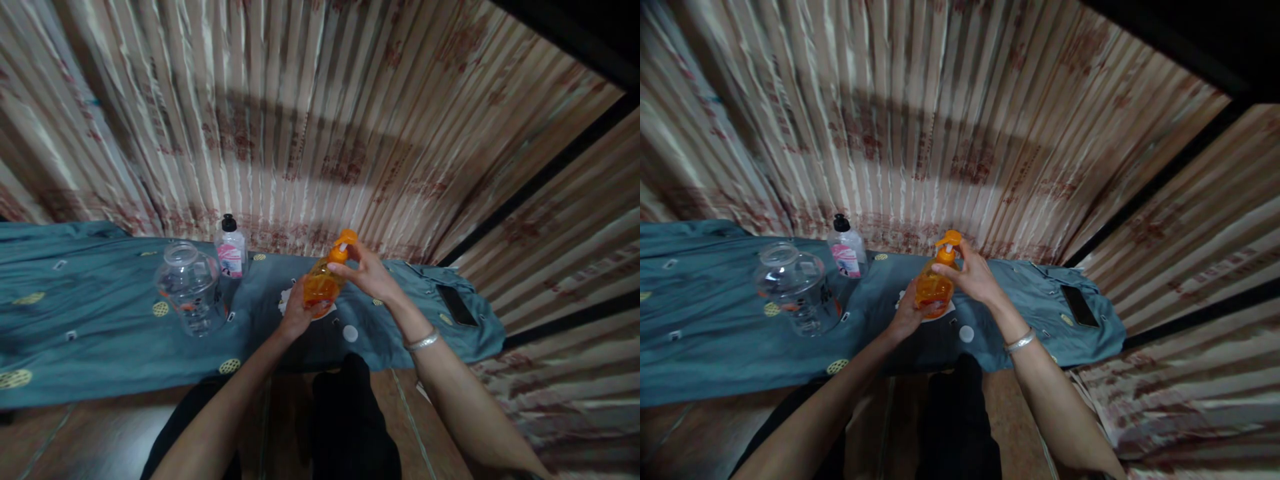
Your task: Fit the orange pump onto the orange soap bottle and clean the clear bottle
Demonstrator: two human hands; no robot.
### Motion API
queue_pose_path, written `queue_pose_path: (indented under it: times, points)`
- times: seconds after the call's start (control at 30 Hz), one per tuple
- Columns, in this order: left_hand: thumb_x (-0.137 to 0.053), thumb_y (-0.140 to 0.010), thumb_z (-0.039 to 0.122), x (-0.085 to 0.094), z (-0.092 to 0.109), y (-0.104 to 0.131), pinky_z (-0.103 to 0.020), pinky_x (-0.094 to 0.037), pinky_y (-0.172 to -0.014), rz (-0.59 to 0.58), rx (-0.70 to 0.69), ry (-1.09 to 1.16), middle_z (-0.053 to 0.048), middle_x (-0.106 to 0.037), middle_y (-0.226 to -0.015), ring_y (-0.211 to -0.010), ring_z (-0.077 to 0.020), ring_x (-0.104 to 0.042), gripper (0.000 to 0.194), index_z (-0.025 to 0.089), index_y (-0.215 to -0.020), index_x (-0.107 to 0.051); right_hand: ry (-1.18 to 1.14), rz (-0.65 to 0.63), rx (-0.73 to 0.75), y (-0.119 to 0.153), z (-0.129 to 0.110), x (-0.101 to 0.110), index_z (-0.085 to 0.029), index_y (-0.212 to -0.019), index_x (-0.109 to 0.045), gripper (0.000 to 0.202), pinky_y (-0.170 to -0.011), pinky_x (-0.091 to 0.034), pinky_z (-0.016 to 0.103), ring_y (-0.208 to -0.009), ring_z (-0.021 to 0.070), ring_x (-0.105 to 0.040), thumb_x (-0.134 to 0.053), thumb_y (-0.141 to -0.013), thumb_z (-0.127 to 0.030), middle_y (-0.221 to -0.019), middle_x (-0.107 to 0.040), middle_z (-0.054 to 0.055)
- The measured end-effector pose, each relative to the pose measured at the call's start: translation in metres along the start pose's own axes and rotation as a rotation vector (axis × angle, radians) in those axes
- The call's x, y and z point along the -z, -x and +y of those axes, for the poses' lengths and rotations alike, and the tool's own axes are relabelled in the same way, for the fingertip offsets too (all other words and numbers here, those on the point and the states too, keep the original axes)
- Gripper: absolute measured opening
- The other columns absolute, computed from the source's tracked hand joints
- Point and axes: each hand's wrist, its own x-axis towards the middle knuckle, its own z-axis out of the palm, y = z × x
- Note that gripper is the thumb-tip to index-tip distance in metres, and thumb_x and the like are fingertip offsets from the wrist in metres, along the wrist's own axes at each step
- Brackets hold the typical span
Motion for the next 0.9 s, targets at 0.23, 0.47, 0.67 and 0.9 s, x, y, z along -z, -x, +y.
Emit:
queue_pose_path:
  times: [0.23,0.47,0.67,0.9]
  points:
    - [-0.087,-0.069,0.04,0.0002,0.0044,-0.0001,-0.054,-0.047,-0.109,-0.008,-0.005,0.0,-0.008,-0.069,-0.12,-0.117,-0.031,-0.064,0.059,0.024,-0.121,-0.065,0.045,0.063,-0.031,0.0,0.0011,-0.0011,-0.02,-0.106,-0.069,0.06,-0.102,-0.052,0.047,-0.105,0.0297,-0.069,-0.074,-0.075,-0.071,-0.108,-0.076,0.01]
    - [-0.086,-0.071,0.038,0.0019,0.0059,0.0004,-0.054,-0.048,-0.107,-0.013,-0.016,0.006,-0.009,-0.069,-0.122,-0.116,-0.0313,-0.065,0.06,0.026,-0.125,-0.064,-0.09,-0.028,0.052,-0.0012,-0.0005,0.0001,-0.025,-0.122,-0.068,0.063,-0.105,-0.052,0.044,-0.118,0.0286,-0.066,-0.074,-0.077,-0.07,-0.122,-0.075,0.007]
    - [-0.085,-0.071,0.039,0.0017,0.0043,0.0003,-0.051,-0.048,-0.107,-0.012,-0.015,0.004,-0.009,-0.068,-0.122,-0.118,-0.0304,-0.064,0.06,0.025,-0.124,-0.063,0.058,0.125,-0.028,-0.0032,0.0026,-0.0041,-0.02,-0.107,-0.071,0.06,-0.098,-0.054,0.048,-0.1,0.0306,-0.071,-0.078,-0.073,-0.069,-0.102,-0.077,0.009]
    - [-0.084,-0.072,0.041,0.0013,0.0081,-0.0002,-0.052,-0.048,-0.106,-0.026,-0.022,0.003,-0.008,-0.069,-0.12,-0.115,-0.0303,-0.064,0.056,0.024,-0.122,-0.064,-0.165,-0.048,0.046,-0.0018,0.0028,-0.0027,-0.024,-0.125,-0.066,0.065,-0.108,-0.051,0.045,-0.121,0.0287,-0.066,-0.076,-0.077,-0.067,-0.124,-0.073,0.007]
